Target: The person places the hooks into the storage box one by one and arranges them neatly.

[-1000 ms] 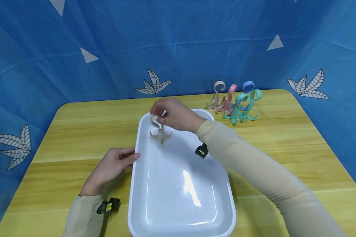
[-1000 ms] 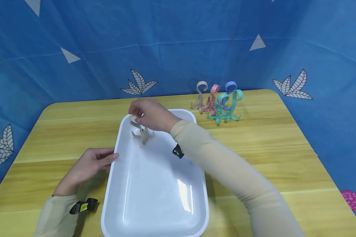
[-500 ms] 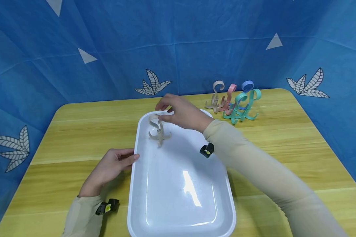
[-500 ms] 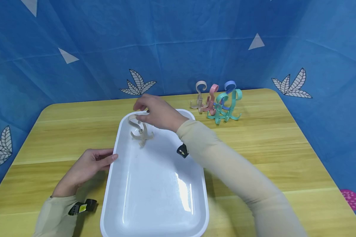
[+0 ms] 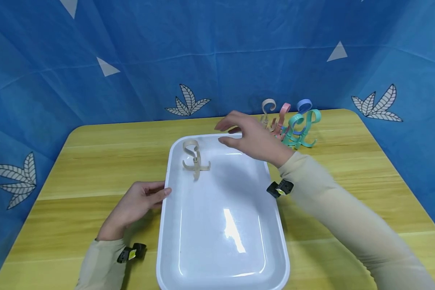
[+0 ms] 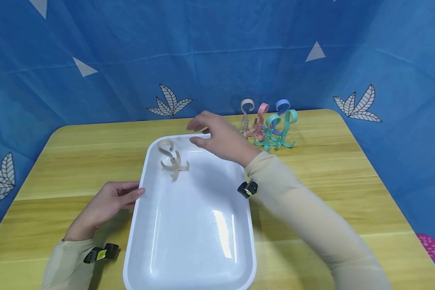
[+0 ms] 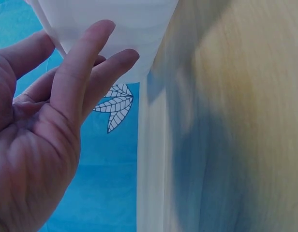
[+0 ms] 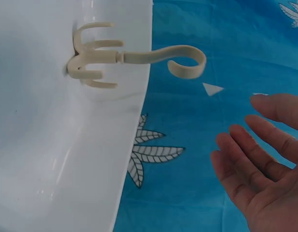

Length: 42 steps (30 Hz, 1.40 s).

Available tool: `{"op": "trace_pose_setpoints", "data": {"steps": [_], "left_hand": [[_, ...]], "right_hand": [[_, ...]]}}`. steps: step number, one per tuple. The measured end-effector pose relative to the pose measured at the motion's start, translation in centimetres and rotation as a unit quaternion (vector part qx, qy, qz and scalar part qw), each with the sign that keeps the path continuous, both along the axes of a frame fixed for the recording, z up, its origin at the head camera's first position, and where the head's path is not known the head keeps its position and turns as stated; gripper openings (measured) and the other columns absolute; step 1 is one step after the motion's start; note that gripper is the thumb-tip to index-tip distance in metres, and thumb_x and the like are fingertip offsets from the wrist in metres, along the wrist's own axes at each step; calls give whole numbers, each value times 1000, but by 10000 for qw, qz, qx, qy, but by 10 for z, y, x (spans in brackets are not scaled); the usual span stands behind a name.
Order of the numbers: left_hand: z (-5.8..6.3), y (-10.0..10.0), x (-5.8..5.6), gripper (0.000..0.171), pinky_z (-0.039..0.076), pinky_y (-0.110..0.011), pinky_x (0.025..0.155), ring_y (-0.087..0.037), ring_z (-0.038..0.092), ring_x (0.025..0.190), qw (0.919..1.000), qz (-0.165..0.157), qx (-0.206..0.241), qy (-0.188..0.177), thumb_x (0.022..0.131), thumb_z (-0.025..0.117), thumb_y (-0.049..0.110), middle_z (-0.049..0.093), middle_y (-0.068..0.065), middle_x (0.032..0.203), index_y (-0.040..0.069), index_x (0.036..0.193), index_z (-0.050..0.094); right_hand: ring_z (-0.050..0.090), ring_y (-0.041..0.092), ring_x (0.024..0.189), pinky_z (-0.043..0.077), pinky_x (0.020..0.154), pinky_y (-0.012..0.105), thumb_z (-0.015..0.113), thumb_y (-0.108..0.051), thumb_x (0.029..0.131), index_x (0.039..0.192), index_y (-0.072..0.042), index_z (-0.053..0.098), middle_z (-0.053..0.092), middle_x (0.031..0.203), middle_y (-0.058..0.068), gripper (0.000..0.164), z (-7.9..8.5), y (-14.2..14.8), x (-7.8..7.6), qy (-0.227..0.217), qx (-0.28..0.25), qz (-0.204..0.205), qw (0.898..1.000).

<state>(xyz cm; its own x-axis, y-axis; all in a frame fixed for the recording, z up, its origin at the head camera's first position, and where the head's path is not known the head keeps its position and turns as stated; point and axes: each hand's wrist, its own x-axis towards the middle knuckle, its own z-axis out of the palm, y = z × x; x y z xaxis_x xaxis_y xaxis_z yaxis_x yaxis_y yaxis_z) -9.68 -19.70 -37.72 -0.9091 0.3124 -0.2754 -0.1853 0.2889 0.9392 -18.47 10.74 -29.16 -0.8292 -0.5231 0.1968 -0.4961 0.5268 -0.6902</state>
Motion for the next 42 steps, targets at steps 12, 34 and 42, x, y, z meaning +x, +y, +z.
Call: {"op": "trace_pose_setpoints", "data": {"steps": [12, 34, 42], "left_hand": [[-1, -1, -1, 49, 52, -33, 74, -23, 60, 95, 9999, 48, -97, -12, 84, 62, 33, 59, -16, 110, -1, 120, 55], [0, 0, -1, 49, 52, -34, 74, -25, 59, 96, 10000, 20, 25, -64, 85, 62, 30, 57, -18, 113, -3, 120, 54], [-1, 0, -1, 49, 53, -33, 74, -24, 60, 95, 9999, 21, -103, -15, 85, 61, 31, 58, -17, 111, -3, 120, 55]], "right_hand": [[56, 13, 94, 48, 83, 29, 62, -17, 86, 103, -15, 64, 57, 102, -5, 18, 5, 38, 11, 438, -631, -214, 9968], [51, 14, 103, 44, 88, 27, 61, -15, 86, 114, -18, 61, 56, 111, -5, 28, 5, 108, 27, 420, -582, -1477, 9864], [53, 17, 100, 44, 88, 26, 60, -21, 87, 114, -17, 61, 54, 110, -2, 27, 5, 130, 27, 413, -413, -1931, 9794]]}}
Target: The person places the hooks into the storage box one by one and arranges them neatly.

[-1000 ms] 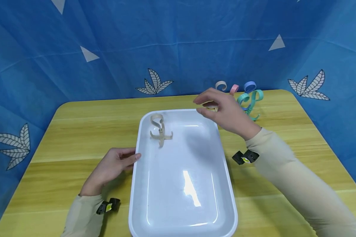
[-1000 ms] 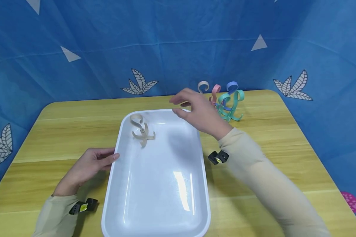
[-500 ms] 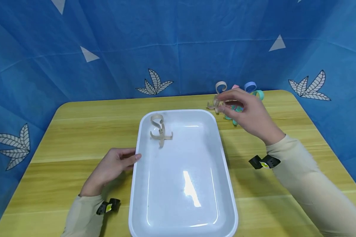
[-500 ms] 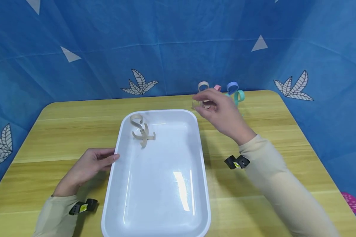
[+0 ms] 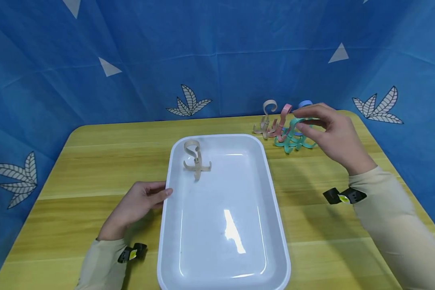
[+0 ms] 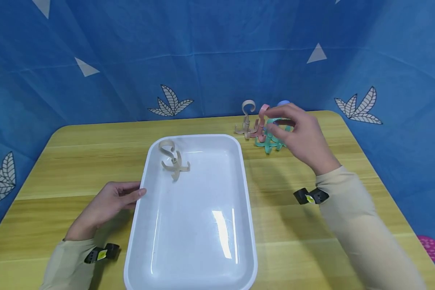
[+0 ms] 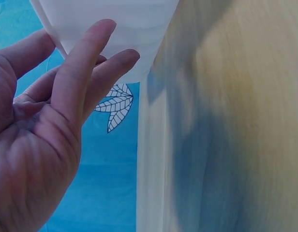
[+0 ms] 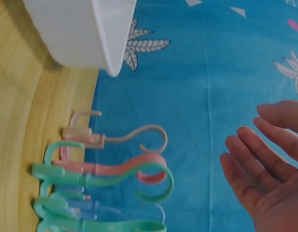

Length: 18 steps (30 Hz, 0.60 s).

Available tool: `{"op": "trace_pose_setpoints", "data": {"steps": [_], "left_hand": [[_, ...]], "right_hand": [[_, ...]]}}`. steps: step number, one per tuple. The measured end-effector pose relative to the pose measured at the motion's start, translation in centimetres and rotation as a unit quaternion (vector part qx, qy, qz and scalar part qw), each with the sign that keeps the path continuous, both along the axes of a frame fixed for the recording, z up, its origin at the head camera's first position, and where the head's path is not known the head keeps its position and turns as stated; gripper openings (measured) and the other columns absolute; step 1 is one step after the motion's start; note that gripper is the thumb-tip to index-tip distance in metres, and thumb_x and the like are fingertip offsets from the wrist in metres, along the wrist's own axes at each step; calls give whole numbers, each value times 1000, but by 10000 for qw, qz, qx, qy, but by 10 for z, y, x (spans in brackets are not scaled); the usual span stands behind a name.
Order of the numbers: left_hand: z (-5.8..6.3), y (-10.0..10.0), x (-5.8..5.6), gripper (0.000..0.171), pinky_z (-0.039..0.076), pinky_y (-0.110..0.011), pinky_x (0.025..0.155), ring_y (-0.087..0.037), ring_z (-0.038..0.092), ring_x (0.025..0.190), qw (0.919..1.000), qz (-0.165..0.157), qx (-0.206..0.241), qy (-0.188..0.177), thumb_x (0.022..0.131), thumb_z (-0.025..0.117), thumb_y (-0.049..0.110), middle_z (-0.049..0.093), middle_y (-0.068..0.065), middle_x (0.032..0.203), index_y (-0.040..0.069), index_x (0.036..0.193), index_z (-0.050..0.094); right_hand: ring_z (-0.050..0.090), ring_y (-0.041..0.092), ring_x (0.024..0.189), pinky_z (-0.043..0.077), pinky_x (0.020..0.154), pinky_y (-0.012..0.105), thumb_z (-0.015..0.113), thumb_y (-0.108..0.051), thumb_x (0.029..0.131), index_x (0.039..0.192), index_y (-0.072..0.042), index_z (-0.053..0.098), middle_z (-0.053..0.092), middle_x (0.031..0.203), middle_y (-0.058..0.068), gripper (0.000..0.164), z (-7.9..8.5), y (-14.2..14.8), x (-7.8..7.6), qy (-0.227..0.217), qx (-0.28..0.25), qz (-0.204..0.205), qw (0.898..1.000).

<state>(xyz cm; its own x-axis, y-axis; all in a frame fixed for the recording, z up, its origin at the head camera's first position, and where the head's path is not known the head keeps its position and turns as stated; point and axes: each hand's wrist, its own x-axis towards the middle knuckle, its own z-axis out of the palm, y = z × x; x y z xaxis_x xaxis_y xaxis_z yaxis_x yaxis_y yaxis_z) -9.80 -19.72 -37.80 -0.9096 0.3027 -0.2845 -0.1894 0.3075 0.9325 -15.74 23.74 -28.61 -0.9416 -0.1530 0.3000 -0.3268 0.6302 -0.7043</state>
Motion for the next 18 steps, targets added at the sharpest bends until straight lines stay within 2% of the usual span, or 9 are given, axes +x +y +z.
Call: {"op": "trace_pose_setpoints", "data": {"steps": [5, 10, 18], "left_hand": [[0, 0, 0, 49, 52, -34, 74, -24, 59, 96, 10000, -30, 21, -24, 85, 61, 32, 58, -17, 112, -2, 120, 54], [0, 1, -1, 50, 52, -34, 75, -23, 59, 97, 9999, -103, -7, 2, 85, 61, 33, 57, -17, 114, -1, 122, 54], [0, -1, 0, 50, 52, -33, 75, -22, 59, 97, 9998, -136, -147, 91, 85, 61, 36, 59, -15, 111, 0, 120, 56]], "right_hand": [[51, 14, 106, 42, 91, 25, 59, -18, 88, 118, -17, 59, 54, 115, 0, 30, -1, 11, -2, 188, -121, -264, 9994], [47, 10, 113, 37, 96, 24, 59, -13, 88, 123, -18, 56, 51, 124, -1, 36, -5, 24, -10, 477, -345, -531, 9969], [37, 8, 122, 29, 102, 25, 57, -20, 89, 125, -18, 54, 46, 130, -3, 37, -16, 42, -26, 128, -724, -1103, 9912]]}}
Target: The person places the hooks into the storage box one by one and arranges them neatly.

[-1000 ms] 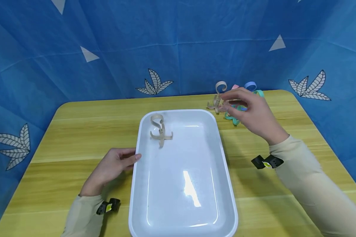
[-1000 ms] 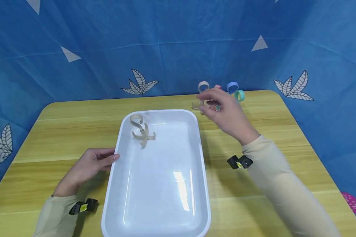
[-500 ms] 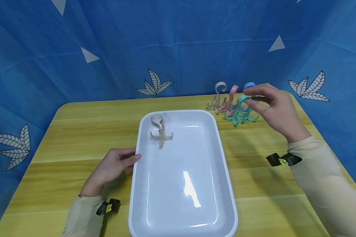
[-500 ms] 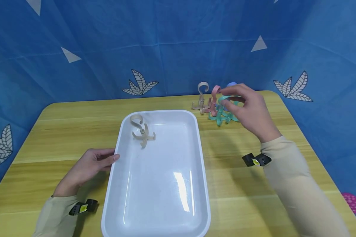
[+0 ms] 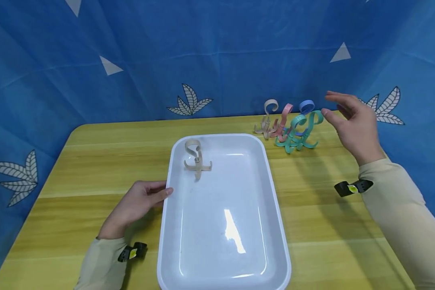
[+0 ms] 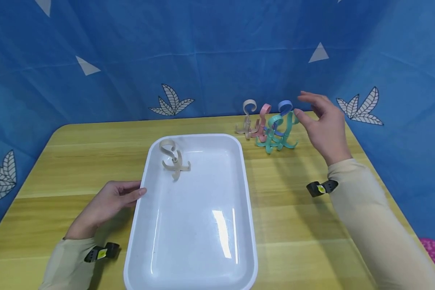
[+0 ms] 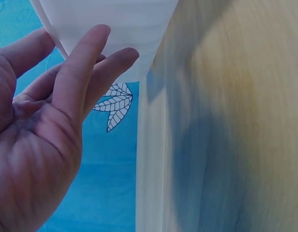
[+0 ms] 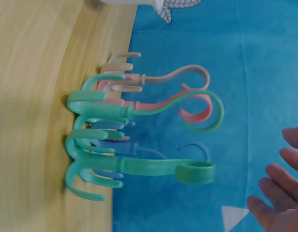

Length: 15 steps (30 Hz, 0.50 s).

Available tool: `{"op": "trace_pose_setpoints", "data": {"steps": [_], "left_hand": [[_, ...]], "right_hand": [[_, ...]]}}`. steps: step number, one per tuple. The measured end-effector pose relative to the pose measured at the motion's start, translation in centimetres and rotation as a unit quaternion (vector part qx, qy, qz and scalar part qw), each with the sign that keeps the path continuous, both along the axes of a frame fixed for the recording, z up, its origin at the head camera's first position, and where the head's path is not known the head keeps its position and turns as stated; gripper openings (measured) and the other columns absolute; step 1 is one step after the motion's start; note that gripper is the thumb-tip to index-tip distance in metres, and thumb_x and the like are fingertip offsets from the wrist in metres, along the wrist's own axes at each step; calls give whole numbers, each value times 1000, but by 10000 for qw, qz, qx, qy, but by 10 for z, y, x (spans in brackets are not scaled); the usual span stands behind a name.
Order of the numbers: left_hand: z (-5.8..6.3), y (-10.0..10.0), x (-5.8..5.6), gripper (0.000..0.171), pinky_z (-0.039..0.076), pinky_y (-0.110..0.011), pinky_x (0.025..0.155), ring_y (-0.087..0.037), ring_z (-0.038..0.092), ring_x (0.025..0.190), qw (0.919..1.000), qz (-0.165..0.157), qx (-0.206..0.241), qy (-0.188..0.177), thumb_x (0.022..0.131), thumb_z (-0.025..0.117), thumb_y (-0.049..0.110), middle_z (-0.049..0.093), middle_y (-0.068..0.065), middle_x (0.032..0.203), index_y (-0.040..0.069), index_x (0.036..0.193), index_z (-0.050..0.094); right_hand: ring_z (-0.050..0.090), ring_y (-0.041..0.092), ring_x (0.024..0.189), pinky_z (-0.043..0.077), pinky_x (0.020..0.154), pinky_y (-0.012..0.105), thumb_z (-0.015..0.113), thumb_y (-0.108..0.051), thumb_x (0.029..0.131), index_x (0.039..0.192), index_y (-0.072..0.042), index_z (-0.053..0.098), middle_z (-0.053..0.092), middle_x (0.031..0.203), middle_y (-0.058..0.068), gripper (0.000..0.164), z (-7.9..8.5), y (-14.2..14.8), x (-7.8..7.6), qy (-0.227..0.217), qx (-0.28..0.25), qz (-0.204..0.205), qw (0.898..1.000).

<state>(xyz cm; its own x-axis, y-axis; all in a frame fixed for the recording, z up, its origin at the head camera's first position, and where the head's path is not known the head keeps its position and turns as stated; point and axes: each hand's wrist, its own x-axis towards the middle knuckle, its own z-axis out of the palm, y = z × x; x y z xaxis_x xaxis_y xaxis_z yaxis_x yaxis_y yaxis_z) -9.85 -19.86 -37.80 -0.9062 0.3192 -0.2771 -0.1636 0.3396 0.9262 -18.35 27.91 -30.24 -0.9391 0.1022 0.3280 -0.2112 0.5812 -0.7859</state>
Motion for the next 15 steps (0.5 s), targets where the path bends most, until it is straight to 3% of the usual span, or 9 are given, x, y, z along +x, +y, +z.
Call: {"op": "trace_pose_setpoints", "data": {"steps": [15], "left_hand": [[-1, -1, -3, 49, 53, -32, 74, -21, 60, 95, 9997, 1, -221, 120, 84, 62, 36, 61, -13, 108, 0, 118, 57]], "right_hand": [[40, 16, 121, 37, 97, 27, 58, -26, 87, 131, -15, 46, 44, 132, 5, 48, -27, 8, -15, -532, -574, -353, 9963]]}}
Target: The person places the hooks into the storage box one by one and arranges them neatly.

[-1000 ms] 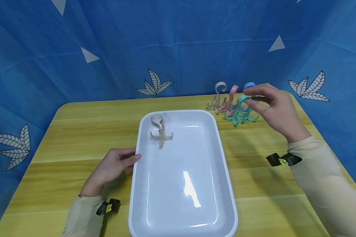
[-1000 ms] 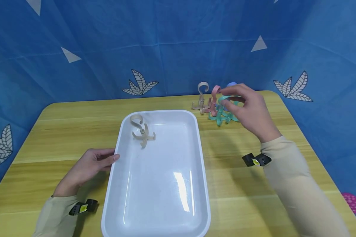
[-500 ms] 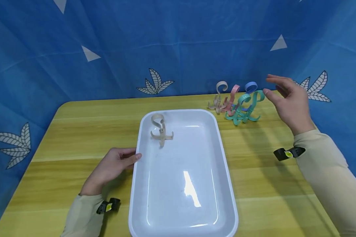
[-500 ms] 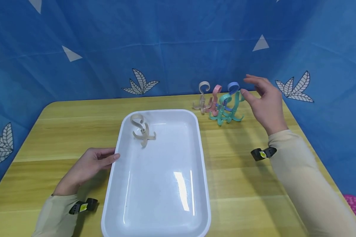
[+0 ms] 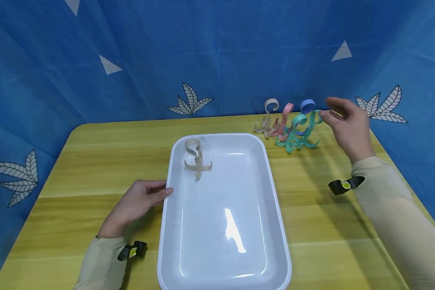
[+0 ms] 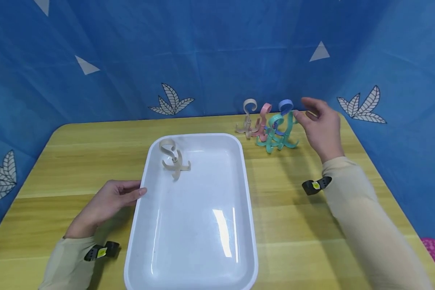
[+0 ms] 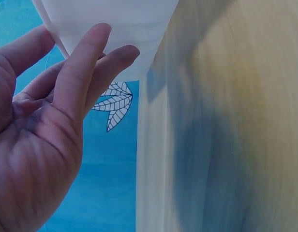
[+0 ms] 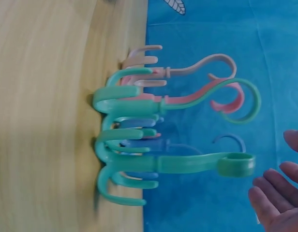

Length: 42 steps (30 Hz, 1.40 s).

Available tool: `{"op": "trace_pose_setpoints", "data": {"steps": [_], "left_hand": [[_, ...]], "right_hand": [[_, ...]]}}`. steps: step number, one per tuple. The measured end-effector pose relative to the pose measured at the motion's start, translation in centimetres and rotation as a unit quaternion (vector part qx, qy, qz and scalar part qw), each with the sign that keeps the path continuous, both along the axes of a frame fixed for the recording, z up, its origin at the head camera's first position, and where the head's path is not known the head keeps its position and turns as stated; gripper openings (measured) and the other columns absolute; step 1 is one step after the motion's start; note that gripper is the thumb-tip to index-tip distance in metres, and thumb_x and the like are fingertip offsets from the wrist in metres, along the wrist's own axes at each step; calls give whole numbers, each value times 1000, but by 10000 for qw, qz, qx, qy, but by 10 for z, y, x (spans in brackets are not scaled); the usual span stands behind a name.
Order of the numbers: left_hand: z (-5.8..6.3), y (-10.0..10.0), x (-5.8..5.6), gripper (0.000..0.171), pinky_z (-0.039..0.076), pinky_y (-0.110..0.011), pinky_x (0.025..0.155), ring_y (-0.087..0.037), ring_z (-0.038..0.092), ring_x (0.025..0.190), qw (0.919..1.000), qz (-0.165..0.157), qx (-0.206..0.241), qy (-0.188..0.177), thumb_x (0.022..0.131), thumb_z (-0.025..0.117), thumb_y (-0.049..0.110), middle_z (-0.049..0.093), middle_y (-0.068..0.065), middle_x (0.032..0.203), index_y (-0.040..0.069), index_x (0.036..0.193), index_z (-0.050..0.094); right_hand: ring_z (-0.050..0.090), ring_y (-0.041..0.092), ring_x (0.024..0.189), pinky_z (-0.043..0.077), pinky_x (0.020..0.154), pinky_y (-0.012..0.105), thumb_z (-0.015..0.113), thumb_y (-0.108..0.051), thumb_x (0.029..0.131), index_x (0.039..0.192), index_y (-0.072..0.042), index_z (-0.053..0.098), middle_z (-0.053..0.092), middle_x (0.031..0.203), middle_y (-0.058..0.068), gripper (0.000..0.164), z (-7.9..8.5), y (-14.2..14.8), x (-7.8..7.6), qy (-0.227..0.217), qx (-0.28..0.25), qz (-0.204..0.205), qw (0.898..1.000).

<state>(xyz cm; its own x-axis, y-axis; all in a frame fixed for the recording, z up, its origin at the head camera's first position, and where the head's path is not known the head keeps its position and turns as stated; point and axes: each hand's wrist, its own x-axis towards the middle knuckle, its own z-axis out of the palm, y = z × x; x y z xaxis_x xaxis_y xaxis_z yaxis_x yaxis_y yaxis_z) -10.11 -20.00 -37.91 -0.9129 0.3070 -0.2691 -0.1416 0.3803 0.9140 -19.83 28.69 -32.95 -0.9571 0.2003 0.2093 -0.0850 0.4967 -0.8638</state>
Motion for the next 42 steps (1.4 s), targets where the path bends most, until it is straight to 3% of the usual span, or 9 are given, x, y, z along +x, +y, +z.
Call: {"op": "trace_pose_setpoints", "data": {"steps": [9, 18, 28, 42], "left_hand": [[1, -1, 0, 46, 53, -33, 72, -22, 60, 94, 9998, -64, 186, 1, 86, 61, 31, 60, -15, 108, -1, 118, 56], [0, -2, 0, 47, 53, -35, 73, -23, 60, 94, 9994, -87, 311, -103, 86, 61, 30, 60, -16, 109, -2, 120, 55], [0, -1, -2, 48, 52, -38, 75, -24, 60, 95, 9983, -45, 514, -265, 85, 62, 28, 58, -18, 112, -3, 121, 54], [-1, -2, -2, 48, 52, -39, 75, -24, 60, 94, 9981, -14, 527, -313, 85, 62, 29, 58, -18, 111, -3, 121, 54]], "right_hand": [[45, 14, 115, 41, 93, 32, 59, -37, 84, 128, -18, 51, 50, 127, 4, 50, -12, 2, -7, -399, 220, -315, 9985], [49, 14, 99, 44, 80, 31, 57, -37, 86, 124, -14, 54, 53, 112, 7, 44, -12, 0, -11, -532, 704, -461, 9950], [50, 11, 92, 43, 73, 24, 58, -32, 87, 121, -14, 57, 54, 105, 1, 38, -7, 6, -12, -443, 699, -450, 9956], [48, 6, 92, 41, 78, 20, 59, -26, 87, 119, -16, 59, 54, 100, -5, 33, 14, 15, -3, -35, 507, -319, 9982]]}}
